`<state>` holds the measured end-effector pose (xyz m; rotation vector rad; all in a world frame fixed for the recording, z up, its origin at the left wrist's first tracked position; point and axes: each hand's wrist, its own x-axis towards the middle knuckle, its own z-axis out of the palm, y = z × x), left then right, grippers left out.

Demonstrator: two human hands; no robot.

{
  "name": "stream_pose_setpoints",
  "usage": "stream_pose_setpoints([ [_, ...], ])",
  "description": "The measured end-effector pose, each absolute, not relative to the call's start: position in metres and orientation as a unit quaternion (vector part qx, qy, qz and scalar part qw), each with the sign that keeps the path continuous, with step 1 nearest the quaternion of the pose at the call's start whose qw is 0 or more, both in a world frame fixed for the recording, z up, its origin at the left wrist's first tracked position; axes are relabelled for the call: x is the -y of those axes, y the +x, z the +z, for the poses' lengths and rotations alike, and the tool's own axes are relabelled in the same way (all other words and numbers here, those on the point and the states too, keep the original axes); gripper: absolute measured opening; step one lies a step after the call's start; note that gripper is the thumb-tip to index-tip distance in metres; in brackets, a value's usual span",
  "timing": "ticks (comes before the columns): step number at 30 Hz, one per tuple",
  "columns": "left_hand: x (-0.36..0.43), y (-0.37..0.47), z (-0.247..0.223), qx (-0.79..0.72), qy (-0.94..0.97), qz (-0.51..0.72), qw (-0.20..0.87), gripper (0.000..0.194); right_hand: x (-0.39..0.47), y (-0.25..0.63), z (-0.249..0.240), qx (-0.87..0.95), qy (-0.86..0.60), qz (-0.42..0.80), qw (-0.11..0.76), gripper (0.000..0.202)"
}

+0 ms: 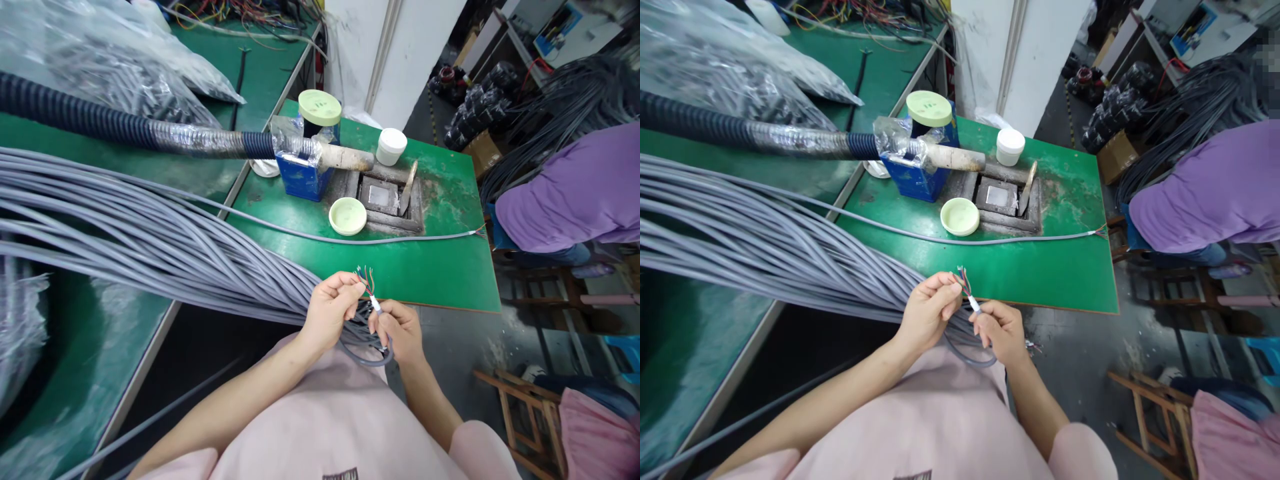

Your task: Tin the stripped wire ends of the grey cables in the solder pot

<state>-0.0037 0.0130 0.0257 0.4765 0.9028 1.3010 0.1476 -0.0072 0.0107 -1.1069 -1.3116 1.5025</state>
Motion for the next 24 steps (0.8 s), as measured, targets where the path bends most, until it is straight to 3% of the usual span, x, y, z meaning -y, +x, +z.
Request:
stream_pose_setpoints([
  [14,-0.011,-0.004,0.021,-0.409,0.224,0.588,0.66,0.017,0.006,0.147,0.01,0.479,-0.424,0.632,0.437,0.026],
  [24,-0.007,-0.003,0.036,-0.439,0.35,0.547,0.621,0.019,-0.023,0.142,0.035,0.449,-0.386,0.716,0.369,0.02],
])
